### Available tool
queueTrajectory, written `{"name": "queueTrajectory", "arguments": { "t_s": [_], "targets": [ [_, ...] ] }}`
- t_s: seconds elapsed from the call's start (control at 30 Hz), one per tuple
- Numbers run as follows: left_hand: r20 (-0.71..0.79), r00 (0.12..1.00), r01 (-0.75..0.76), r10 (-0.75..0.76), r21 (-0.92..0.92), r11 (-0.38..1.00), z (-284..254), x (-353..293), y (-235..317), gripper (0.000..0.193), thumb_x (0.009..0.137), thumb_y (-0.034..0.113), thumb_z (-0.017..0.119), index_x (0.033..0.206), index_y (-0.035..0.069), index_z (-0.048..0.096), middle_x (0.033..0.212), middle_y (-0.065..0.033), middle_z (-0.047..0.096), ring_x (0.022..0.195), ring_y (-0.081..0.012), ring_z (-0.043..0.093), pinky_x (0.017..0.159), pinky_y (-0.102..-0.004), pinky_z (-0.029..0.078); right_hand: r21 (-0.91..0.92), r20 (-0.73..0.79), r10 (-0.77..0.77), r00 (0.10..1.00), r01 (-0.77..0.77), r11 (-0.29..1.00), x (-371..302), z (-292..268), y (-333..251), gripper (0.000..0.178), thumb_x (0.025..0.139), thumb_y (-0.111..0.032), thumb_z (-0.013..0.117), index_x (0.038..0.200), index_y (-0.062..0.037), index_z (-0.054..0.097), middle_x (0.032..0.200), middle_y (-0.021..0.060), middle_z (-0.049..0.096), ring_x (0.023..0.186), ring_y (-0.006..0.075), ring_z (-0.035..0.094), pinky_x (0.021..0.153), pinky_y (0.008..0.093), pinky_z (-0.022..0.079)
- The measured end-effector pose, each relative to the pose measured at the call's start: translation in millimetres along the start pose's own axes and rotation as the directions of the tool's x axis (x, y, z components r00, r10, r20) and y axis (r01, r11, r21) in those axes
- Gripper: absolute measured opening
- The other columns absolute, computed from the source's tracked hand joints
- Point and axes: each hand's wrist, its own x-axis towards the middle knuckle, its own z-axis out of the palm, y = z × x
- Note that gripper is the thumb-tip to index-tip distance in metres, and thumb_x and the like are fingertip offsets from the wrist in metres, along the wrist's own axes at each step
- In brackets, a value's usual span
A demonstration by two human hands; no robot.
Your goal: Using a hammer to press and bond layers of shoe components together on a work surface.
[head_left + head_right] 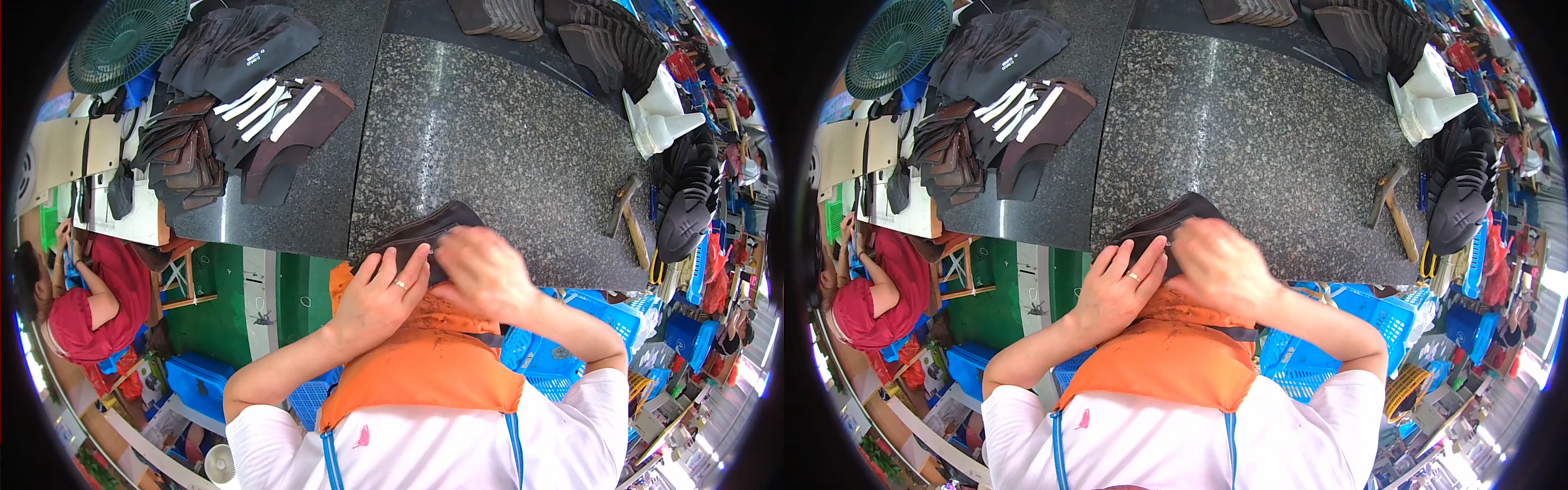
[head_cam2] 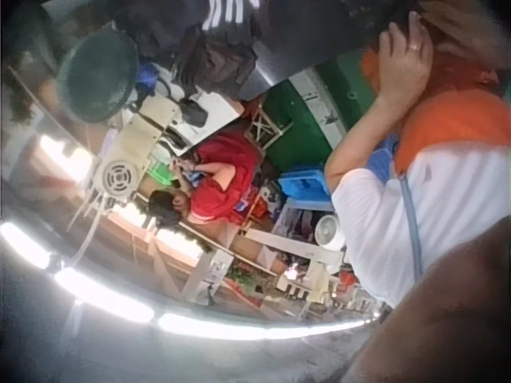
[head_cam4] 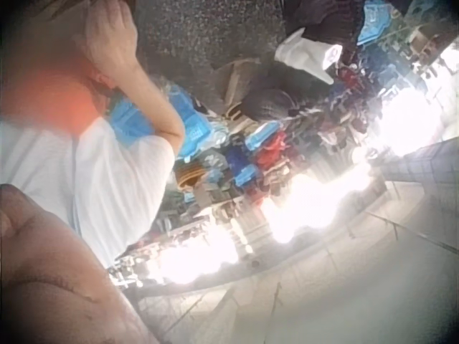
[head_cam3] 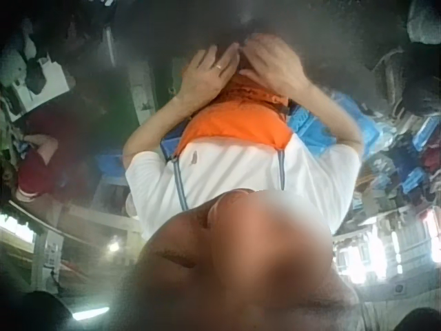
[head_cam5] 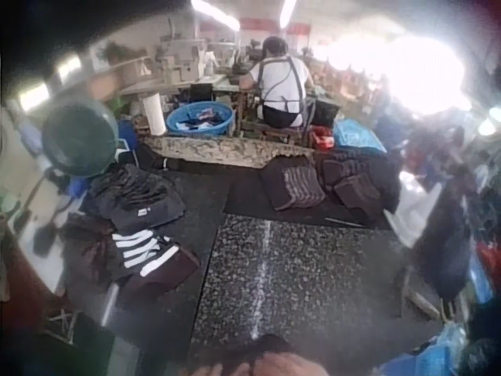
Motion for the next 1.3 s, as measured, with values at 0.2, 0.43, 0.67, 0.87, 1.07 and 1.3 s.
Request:
{"name": "queueTrajectory", "arguments": {
  "t_s": [0.2, 0.43, 0.67, 0.87, 1.07, 1.3],
  "targets": [
    [-0.166, 0.984, 0.048, -0.064, -0.102, 0.994, 21.8, -30.4, 0.9, 0.034, 0.086, 0.012, 0.063, 0.119, 0.006, 0.068, 0.139, -0.0135, 0.053, 0.128, -0.0367, 0.051, 0.100, -0.0478, 0.048, -0.039, -0.083, -0.098, 0.992, 0.095, 0.995, -11.7, 0.8, 30.1, 0.044, 0.073, -0.023, 0.080, 0.112, -0.0068, 0.069, 0.126, 0.0090, 0.063, 0.118, 0.0276, 0.060, 0.102, 0.0422, 0.051],
    [-0.152, 0.961, 0.159, -0.233, -0.386, 0.909, 8.5, -9.5, -1.5, 0.058, 0.069, 0.022, 0.082, 0.122, 0.007, 0.064, 0.135, -0.0121, 0.055, 0.124, -0.0356, 0.052, 0.103, -0.0489, 0.041, -0.110, -0.353, -0.302, 0.886, 0.281, 0.953, 119.2, -20.4, 61.0, 0.029, 0.074, -0.011, 0.073, 0.101, -0.0039, 0.068, 0.108, 0.0081, 0.067, 0.100, 0.0277, 0.065, 0.090, 0.0406, 0.051],
    [-0.500, 0.714, 0.463, -0.490, -0.187, 0.866, -27.8, 23.5, -120.2, 0.043, 0.093, 0.012, 0.063, 0.133, 0.001, 0.054, 0.138, -0.0166, 0.056, 0.128, -0.0372, 0.050, 0.108, -0.0468, 0.037, -0.331, -0.266, -0.495, 0.827, 0.404, 0.853, 218.5, 51.0, 70.9, 0.019, 0.080, -0.012, 0.060, 0.095, -0.0015, 0.063, 0.100, 0.0074, 0.061, 0.089, 0.0235, 0.064, 0.072, 0.0355, 0.056],
    [-0.234, 0.691, 0.420, -0.684, -0.640, 0.644, -36.2, 12.8, -129.4, 0.015, 0.093, 0.018, 0.064, 0.098, 0.006, 0.072, 0.097, -0.0059, 0.072, 0.093, -0.0269, 0.063, 0.086, -0.0379, 0.042, 0.091, 0.022, -0.375, 0.927, 0.371, 0.924, 133.3, -3.9, 71.7, 0.028, 0.077, -0.005, 0.065, 0.104, -0.0016, 0.067, 0.094, 0.0102, 0.062, 0.085, 0.0281, 0.062, 0.074, 0.0396, 0.053],
    [-0.249, 0.840, 0.293, -0.482, -0.541, 0.789, -47.3, 13.2, -68.6, 0.032, 0.098, 0.022, 0.053, 0.078, 0.002, 0.068, 0.070, -0.0090, 0.060, 0.070, -0.0282, 0.053, 0.071, -0.0376, 0.042, -0.041, -0.164, -0.193, 0.967, 0.189, 0.981, 56.5, -43.5, 32.0, 0.031, 0.077, -0.002, 0.065, 0.107, 0.0029, 0.066, 0.113, 0.0129, 0.063, 0.092, 0.0267, 0.063, 0.075, 0.0369, 0.054],
    [0.271, 0.750, 0.501, -0.604, -0.829, 0.250, -21.8, 35.1, -78.4, 0.056, 0.095, 0.046, 0.060, 0.068, -0.003, 0.056, 0.062, -0.0191, 0.055, 0.060, -0.0324, 0.057, 0.063, -0.0415, 0.043, 0.033, -0.027, -0.328, 0.944, 0.328, 0.944, 2.1, 8.9, 8.8, 0.043, 0.078, -0.008, 0.065, 0.118, 0.0095, 0.062, 0.133, 0.0184, 0.058, 0.111, 0.0286, 0.062, 0.091, 0.0365, 0.056]
  ]
}}
